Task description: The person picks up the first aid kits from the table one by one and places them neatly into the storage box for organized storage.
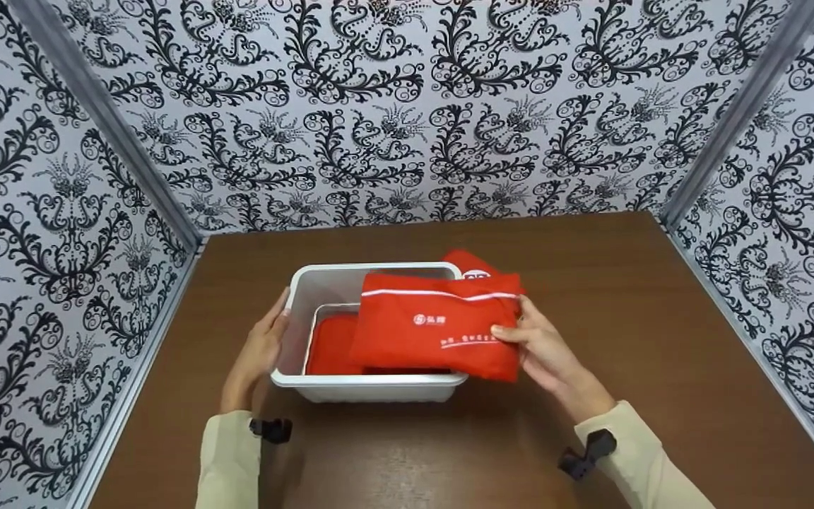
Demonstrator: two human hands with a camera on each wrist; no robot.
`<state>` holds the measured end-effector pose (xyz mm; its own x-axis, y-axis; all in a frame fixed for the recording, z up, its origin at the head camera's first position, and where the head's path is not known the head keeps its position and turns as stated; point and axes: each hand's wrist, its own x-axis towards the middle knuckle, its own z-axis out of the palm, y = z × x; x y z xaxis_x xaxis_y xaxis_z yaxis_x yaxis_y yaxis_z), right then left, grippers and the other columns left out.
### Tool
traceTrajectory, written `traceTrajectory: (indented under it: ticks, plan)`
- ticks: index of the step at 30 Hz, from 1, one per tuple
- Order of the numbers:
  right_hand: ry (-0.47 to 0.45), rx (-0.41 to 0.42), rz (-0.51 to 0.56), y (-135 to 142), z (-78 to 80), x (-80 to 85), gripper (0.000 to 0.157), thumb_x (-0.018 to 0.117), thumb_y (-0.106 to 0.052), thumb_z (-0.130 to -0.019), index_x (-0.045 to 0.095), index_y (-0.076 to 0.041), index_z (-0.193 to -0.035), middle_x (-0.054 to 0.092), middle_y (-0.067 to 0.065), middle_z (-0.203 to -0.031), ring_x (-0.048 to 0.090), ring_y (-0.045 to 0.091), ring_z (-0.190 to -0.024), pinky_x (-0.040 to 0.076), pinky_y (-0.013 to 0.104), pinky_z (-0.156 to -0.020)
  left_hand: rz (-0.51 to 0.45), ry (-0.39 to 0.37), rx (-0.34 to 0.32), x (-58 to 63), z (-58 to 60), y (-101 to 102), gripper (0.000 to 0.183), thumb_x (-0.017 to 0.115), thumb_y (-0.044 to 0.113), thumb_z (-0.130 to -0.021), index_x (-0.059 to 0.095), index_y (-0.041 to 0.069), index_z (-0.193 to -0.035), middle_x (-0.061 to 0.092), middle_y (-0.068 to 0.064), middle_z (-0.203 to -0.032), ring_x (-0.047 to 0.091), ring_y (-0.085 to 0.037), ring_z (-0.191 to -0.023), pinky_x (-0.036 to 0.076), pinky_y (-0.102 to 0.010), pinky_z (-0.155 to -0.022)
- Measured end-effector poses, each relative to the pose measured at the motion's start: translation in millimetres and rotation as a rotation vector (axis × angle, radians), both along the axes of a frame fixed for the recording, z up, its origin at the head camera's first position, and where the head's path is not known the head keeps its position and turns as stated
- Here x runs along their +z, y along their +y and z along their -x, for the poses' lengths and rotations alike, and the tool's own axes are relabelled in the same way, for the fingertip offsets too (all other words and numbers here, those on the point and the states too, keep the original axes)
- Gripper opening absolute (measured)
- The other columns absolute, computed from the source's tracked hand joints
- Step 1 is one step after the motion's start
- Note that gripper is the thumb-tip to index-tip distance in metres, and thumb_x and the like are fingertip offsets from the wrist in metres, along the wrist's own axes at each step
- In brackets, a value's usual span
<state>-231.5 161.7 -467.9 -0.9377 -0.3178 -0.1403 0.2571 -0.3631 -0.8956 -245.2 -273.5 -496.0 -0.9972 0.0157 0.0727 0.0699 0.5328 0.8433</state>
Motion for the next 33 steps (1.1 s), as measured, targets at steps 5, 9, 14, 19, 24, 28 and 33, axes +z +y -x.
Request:
traceTrajectory:
  ticks: [5, 9, 14, 19, 24, 28, 33]
  plan:
    - [0.003, 0.008, -0.023, -17, 4.2, 7.0, 0.075, 0.055, 0.008, -0.093, 0.019, -0.012, -0.155, 0.058, 0.004, -0.128, 0.065, 0.019, -0.109, 0.057, 0.035, -0.095, 0.013, 0.000, 0.000, 0.1, -0.2, -1, 0.050, 0.035, 0.024, -0.110, 0.029, 0.014, -0.158, 0.033, -0.018, -0.161, 0.034, -0.040, -0.147, 0.024, -0.055, -0.123]
    - [0.006, 0.001, -0.043, -29, 8.0, 10.4, 0.079, 0.057, 0.009, -0.092, 0.017, -0.012, -0.157, 0.060, 0.005, -0.125, 0.067, 0.019, -0.106, 0.058, 0.034, -0.092, 0.005, -0.006, -0.007, -0.5, 0.5, -1, 0.050, 0.035, 0.025, -0.111, 0.029, 0.014, -0.159, 0.032, -0.018, -0.161, 0.033, -0.040, -0.148, 0.024, -0.055, -0.123]
    - [-0.028, 0.015, -0.057, -41, 12.3, 13.2, 0.087, 0.058, 0.007, -0.093, 0.010, -0.015, -0.161, 0.055, 0.011, -0.135, 0.066, 0.018, -0.107, 0.059, 0.034, -0.092, 0.004, -0.009, -0.006, -0.6, 0.6, -1, 0.050, 0.035, 0.025, -0.111, 0.029, 0.014, -0.159, 0.032, -0.017, -0.161, 0.033, -0.039, -0.148, 0.023, -0.054, -0.123]
    - [-0.061, 0.027, -0.090, -51, 14.9, 15.1, 0.089, 0.058, 0.006, -0.094, 0.005, -0.015, -0.162, 0.049, 0.017, -0.144, 0.068, 0.018, -0.105, 0.059, 0.033, -0.092, 0.020, -0.036, -0.012, 0.3, -0.8, -1, 0.051, 0.033, 0.030, -0.111, 0.026, 0.018, -0.160, 0.028, -0.015, -0.164, 0.028, -0.037, -0.151, 0.020, -0.054, -0.125]
    - [-0.079, 0.050, -0.093, -62, 15.3, 14.6, 0.089, 0.057, 0.006, -0.094, 0.004, -0.013, -0.162, 0.045, 0.020, -0.149, 0.067, 0.018, -0.106, 0.058, 0.033, -0.093, 0.026, -0.049, -0.010, 1.0, -1.6, -1, 0.052, 0.032, 0.033, -0.111, 0.025, 0.020, -0.160, 0.028, -0.014, -0.164, 0.027, -0.036, -0.152, 0.018, -0.054, -0.125]
    - [-0.078, 0.073, -0.086, -70, 16.5, 12.4, 0.087, 0.056, 0.007, -0.094, 0.005, -0.013, -0.162, 0.044, 0.021, -0.150, 0.066, 0.019, -0.107, 0.057, 0.035, -0.095, 0.024, -0.048, -0.011, 1.2, -1.6, -1, 0.052, 0.032, 0.033, -0.111, 0.025, 0.020, -0.160, 0.029, -0.014, -0.164, 0.027, -0.036, -0.152, 0.018, -0.054, -0.125]
    - [-0.079, 0.075, -0.088, -79, 19.4, 11.4, 0.082, 0.056, 0.008, -0.093, 0.011, -0.009, -0.160, 0.048, 0.020, -0.147, 0.065, 0.018, -0.108, 0.056, 0.036, -0.097, 0.019, -0.043, -0.009, 1.5, -1.2, -1, 0.051, 0.032, 0.032, -0.111, 0.026, 0.020, -0.160, 0.030, -0.015, -0.163, 0.029, -0.037, -0.151, 0.019, -0.054, -0.125]
